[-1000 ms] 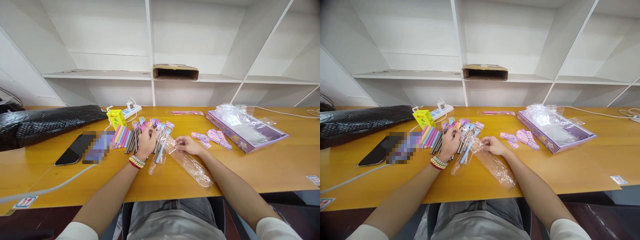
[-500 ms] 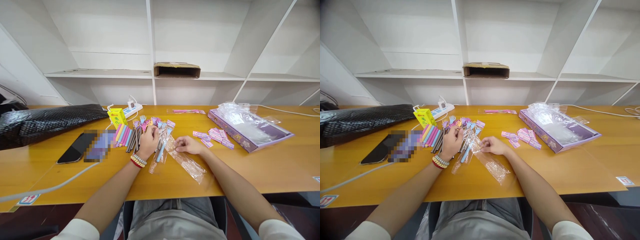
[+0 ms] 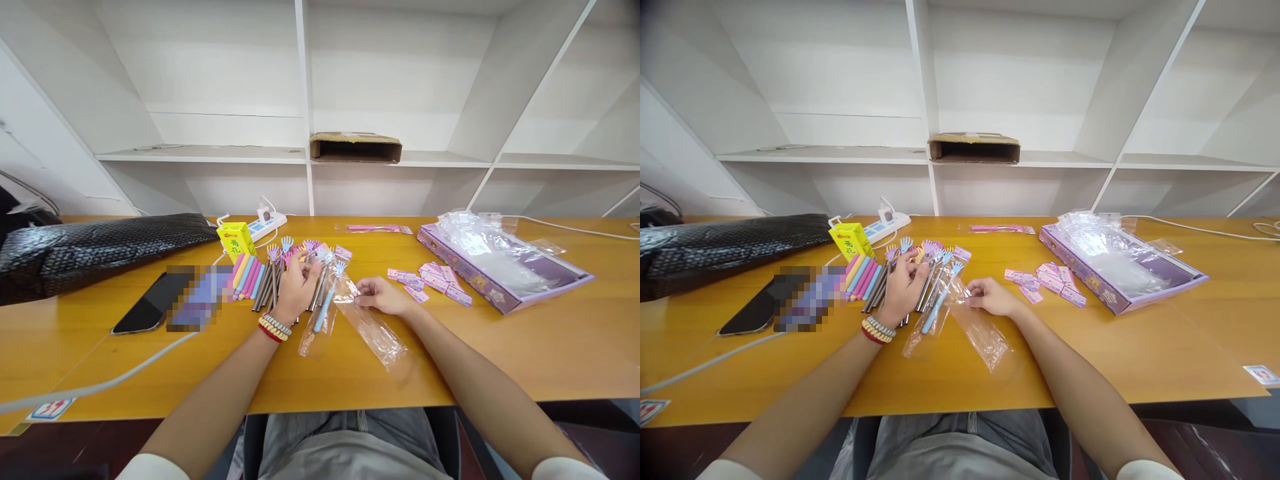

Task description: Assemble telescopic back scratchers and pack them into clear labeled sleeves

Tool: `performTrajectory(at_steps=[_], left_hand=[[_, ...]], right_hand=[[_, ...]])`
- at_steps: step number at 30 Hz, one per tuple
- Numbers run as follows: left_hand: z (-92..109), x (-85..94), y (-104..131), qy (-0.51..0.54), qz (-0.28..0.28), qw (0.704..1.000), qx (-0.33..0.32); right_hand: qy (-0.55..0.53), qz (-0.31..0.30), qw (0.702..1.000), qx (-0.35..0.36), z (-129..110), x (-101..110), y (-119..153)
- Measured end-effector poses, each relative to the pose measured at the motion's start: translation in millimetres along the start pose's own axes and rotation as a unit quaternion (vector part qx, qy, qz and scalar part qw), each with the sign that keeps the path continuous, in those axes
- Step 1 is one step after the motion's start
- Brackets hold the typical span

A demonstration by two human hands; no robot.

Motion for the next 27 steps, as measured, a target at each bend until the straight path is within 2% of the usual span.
performTrajectory(at_steps=[3, 7, 11, 15, 20, 27], left_hand=[[0.7, 0.2, 0.7, 0.001, 0.007, 1.0, -0.008], [-4.7, -2.2, -1.6, -0.073, 0.003, 0.997, -0.026], [-6.2, -15.3, -1.7, -0.17, -0.063, 0.98, -0.087], [-3.1, -25.5, 2.6, -0.186, -0.112, 0.968, -0.126], [7.2, -29.1, 8.2, -0.147, -0.159, 0.967, -0.135], [27.4, -31.4, 23.0, -0.044, -0.245, 0.958, -0.141]], right_hand=[[-0.045, 0.041, 0.998, -0.006, 3.2, 5.0, -2.2], [-0.108, 0.119, 0.987, 0.009, 3.0, 15.9, -4.5], [-0.135, 0.223, 0.965, 0.021, -1.7, 36.6, 0.0], [-0.156, 0.286, 0.945, 0.02, -2.3, 55.4, 7.0], [-0.193, 0.259, 0.946, 0.034, 0.0, 55.2, 5.8], [-0.228, 0.114, 0.966, 0.049, -4.8, 18.0, -1.8]])
Point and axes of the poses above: each hand's wrist, its own y-axis away from the middle knuckle, its own x-axis out of the back of the hand, z = x × y, the point moved 7 cm from there along -y, towards the middle knuckle, and after that the axes turned 2 degrees about -y, right-handed, at the moved point
